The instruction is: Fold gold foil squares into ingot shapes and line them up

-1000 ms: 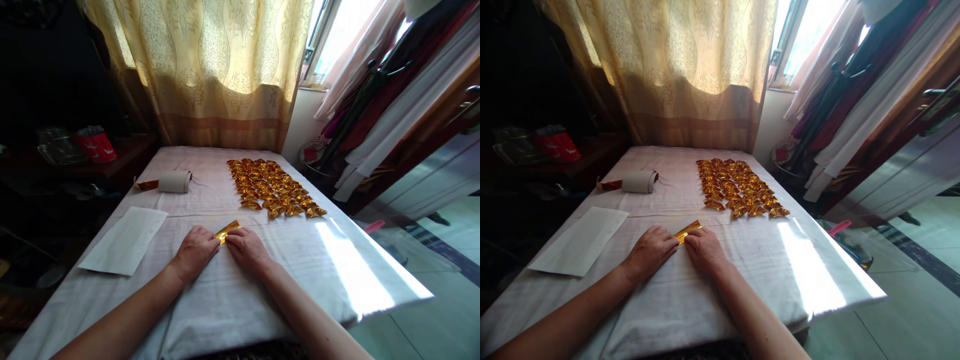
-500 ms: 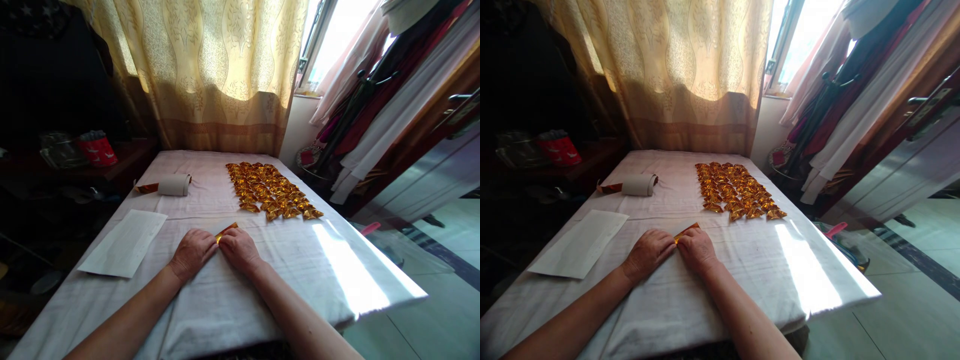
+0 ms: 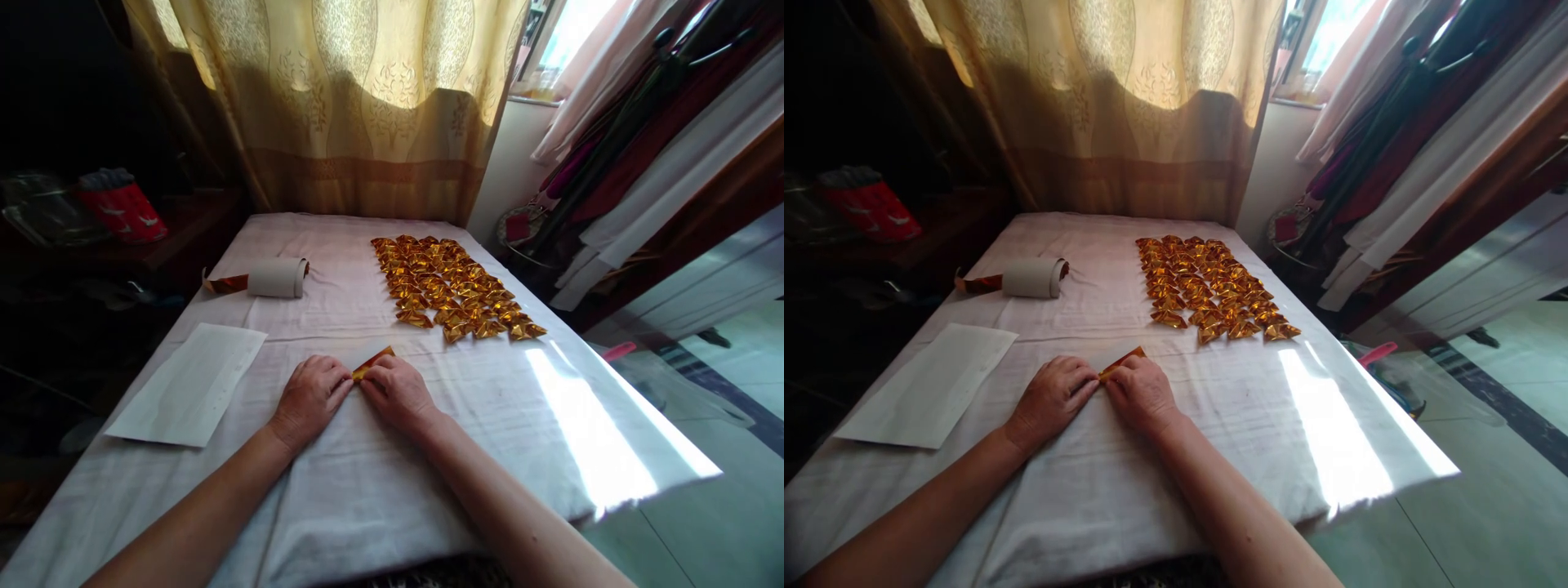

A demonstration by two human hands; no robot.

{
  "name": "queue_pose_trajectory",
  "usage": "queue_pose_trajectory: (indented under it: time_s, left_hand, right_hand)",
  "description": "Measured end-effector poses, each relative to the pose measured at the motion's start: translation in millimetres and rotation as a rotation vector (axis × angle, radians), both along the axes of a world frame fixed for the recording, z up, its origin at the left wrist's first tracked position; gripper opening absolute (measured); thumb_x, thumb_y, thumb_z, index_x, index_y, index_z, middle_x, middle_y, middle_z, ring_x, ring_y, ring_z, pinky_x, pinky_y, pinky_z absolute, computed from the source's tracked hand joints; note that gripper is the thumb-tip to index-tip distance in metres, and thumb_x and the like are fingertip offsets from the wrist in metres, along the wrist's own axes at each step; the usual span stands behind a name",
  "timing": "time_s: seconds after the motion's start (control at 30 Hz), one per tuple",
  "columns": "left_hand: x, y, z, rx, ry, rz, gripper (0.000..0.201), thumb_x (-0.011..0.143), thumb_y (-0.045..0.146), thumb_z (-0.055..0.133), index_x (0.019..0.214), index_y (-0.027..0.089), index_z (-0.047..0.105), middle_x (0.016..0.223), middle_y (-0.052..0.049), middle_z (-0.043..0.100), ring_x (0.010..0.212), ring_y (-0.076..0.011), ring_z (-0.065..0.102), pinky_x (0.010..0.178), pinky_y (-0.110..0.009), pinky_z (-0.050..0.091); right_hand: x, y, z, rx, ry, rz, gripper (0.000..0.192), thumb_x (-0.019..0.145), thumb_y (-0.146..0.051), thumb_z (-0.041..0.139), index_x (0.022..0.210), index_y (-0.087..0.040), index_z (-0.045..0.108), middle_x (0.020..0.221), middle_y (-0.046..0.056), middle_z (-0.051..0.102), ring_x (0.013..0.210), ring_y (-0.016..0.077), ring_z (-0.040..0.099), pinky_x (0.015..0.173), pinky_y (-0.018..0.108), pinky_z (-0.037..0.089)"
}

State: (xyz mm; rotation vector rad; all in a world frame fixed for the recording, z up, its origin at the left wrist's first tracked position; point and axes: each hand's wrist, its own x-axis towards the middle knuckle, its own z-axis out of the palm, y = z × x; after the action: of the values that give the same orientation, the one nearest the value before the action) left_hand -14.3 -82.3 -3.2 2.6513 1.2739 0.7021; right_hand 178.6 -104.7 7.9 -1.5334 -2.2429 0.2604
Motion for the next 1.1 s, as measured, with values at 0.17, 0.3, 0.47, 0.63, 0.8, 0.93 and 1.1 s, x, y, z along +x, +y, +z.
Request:
queue_pose_trajectory:
  time_s: [0.17, 0.3, 0.47, 0.63, 0.8, 0.93, 1.1]
  left_hand:
    - [-1.0, 4.8, 4.3, -0.04, 0.013, -0.012, 0.015, 0.094, 0.029, 0.056, 0.085, 0.02, 0.064, 0.088, -0.004, 0.066, 0.087, -0.0208, 0.058, 0.081, -0.036, 0.044]
    - [-1.2, 11.1, 6.6, -0.054, 0.052, -0.011, 0.018, 0.095, 0.031, 0.055, 0.083, 0.02, 0.062, 0.087, -0.003, 0.064, 0.086, -0.0206, 0.057, 0.081, -0.036, 0.043]
    - [1.9, 14.0, 8.2, -0.073, 0.098, -0.005, 0.019, 0.096, 0.031, 0.053, 0.081, 0.02, 0.06, 0.086, -0.004, 0.063, 0.085, -0.0217, 0.055, 0.078, -0.036, 0.041]
    - [5.0, 14.0, 6.5, -0.054, 0.104, 0.027, 0.02, 0.097, 0.029, 0.048, 0.083, 0.02, 0.06, 0.093, -0.006, 0.063, 0.088, -0.0226, 0.054, 0.08, -0.038, 0.042]
    - [7.1, 13.7, 6.2, -0.068, 0.1, 0.048, 0.021, 0.097, 0.035, 0.052, 0.083, 0.021, 0.059, 0.096, -0.005, 0.063, 0.09, -0.0223, 0.054, 0.082, -0.038, 0.042]
    - [8.5, 14.0, 6.9, -0.098, 0.089, 0.065, 0.02, 0.096, 0.035, 0.055, 0.082, 0.021, 0.058, 0.094, -0.004, 0.063, 0.088, -0.0222, 0.054, 0.08, -0.038, 0.041]
    - [9.5, 14.7, 8.3, -0.122, 0.071, 0.078, 0.02, 0.096, 0.035, 0.055, 0.082, 0.021, 0.057, 0.093, -0.004, 0.063, 0.088, -0.022, 0.053, 0.08, -0.038, 0.04]
  right_hand:
    - [-1.5, 8.1, 6.5, -0.095, -0.05, -0.039, 0.017, 0.094, -0.024, 0.056, 0.088, -0.022, 0.072, 0.092, 0.003, 0.068, 0.082, 0.0149, 0.063, 0.072, 0.025, 0.045]
    - [-3.8, 11.8, 10.2, -0.147, -0.096, -0.077, 0.019, 0.095, -0.023, 0.053, 0.086, -0.021, 0.07, 0.092, 0.004, 0.068, 0.081, 0.0157, 0.063, 0.069, 0.025, 0.045]
    - [-5.5, 14.2, 11.5, -0.178, -0.106, -0.111, 0.015, 0.094, -0.023, 0.053, 0.088, -0.022, 0.067, 0.096, 0.005, 0.066, 0.081, 0.0164, 0.063, 0.067, 0.025, 0.044]
    - [-6.6, 16.5, 7.3, -0.198, -0.088, -0.138, 0.012, 0.094, -0.024, 0.054, 0.088, -0.022, 0.064, 0.098, 0.004, 0.065, 0.079, 0.0158, 0.062, 0.065, 0.025, 0.044]
    - [-7.2, 16.3, 3.2, -0.173, -0.027, -0.14, 0.011, 0.092, -0.022, 0.054, 0.085, -0.023, 0.063, 0.095, 0.004, 0.065, 0.078, 0.016, 0.062, 0.065, 0.025, 0.044]
    - [-6.7, 16.0, 1.1, -0.171, 0.02, -0.148, 0.011, 0.091, -0.022, 0.054, 0.083, -0.022, 0.062, 0.093, 0.004, 0.065, 0.075, 0.0153, 0.062, 0.064, 0.025, 0.044]
    - [-5.5, 16.4, -2.0, -0.157, 0.048, -0.166, 0.01, 0.09, -0.023, 0.055, 0.081, -0.022, 0.06, 0.089, 0.003, 0.064, 0.067, 0.0143, 0.06, 0.06, 0.025, 0.042]
